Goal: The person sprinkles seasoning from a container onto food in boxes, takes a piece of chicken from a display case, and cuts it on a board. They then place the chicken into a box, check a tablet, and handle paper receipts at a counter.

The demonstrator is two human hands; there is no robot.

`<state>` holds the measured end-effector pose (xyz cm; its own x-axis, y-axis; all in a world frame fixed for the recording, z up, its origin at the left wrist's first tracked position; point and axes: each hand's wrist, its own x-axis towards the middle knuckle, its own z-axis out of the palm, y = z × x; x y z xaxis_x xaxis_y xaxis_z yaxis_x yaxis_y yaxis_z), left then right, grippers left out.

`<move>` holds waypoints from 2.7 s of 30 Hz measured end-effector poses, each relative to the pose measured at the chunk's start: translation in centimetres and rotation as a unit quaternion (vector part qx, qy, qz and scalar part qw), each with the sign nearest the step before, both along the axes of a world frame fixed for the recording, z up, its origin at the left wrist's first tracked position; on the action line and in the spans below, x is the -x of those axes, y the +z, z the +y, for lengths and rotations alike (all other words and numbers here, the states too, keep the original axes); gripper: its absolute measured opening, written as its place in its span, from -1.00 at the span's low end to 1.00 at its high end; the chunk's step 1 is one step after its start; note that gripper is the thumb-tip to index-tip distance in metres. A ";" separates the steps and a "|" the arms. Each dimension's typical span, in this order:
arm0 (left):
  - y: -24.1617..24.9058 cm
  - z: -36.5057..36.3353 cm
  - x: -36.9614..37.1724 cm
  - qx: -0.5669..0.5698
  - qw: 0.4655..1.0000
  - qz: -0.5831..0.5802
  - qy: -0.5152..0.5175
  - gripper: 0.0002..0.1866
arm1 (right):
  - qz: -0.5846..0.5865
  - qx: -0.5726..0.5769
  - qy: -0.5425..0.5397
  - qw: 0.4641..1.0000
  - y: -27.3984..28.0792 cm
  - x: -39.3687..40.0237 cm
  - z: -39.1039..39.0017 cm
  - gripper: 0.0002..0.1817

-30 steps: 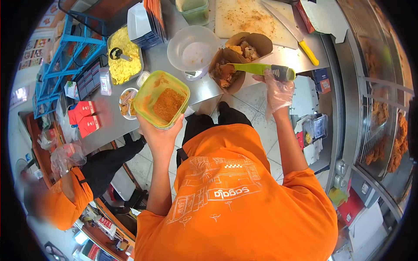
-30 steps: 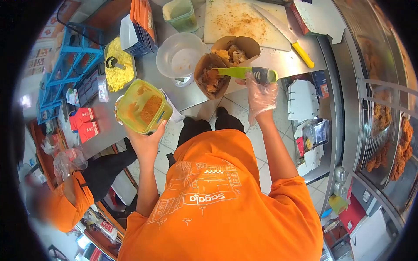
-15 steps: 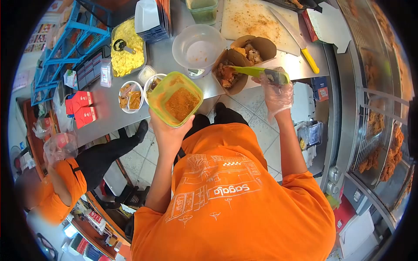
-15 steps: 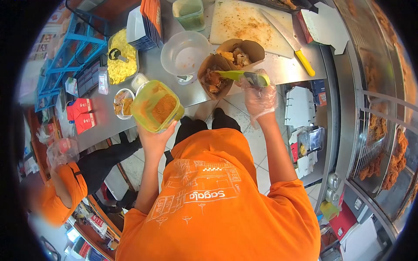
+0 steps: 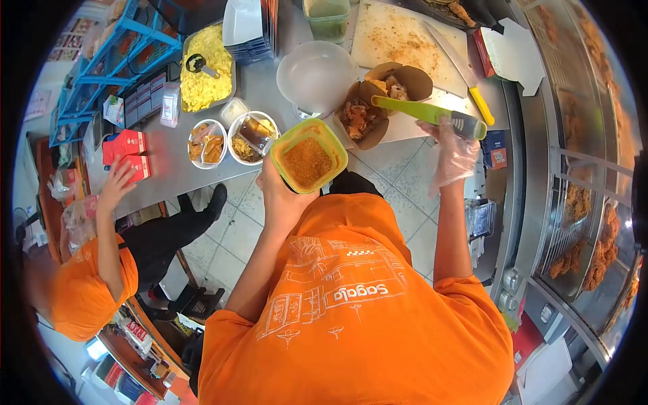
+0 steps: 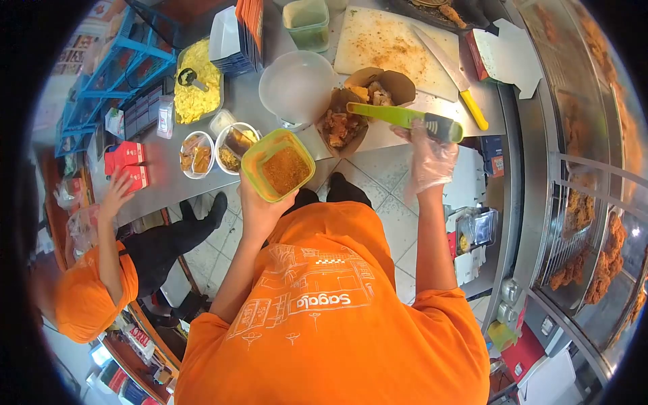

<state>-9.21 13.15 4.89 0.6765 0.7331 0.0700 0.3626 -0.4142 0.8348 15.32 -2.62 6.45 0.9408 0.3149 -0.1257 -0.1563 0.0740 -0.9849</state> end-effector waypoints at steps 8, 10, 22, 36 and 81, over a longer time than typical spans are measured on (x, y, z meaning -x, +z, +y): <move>-0.4 -0.4 -0.4 0.078 0.995 -0.064 0.020 -0.18 | 0.029 -0.042 0.011 0.999 -0.7 -0.6 -0.4 -0.74; -0.7 -0.5 -0.3 0.060 0.996 -0.059 0.016 -0.16 | 0.052 -0.105 -0.025 0.993 -0.5 -0.6 -0.5 -0.74; 0.6 0.5 -1.2 -0.056 0.997 0.005 -0.043 -0.06 | -0.044 -0.042 0.203 0.977 5.4 5.8 -0.6 -0.80; 0.9 1.8 -2.0 -0.226 0.968 0.013 -0.111 0.01 | -0.049 0.063 0.165 0.983 5.9 9.4 1.9 -0.81; 4.6 2.4 5.4 0.022 0.997 -0.026 0.066 -0.06 | 0.007 -0.048 -0.028 0.998 -1.7 3.5 -0.5 -0.83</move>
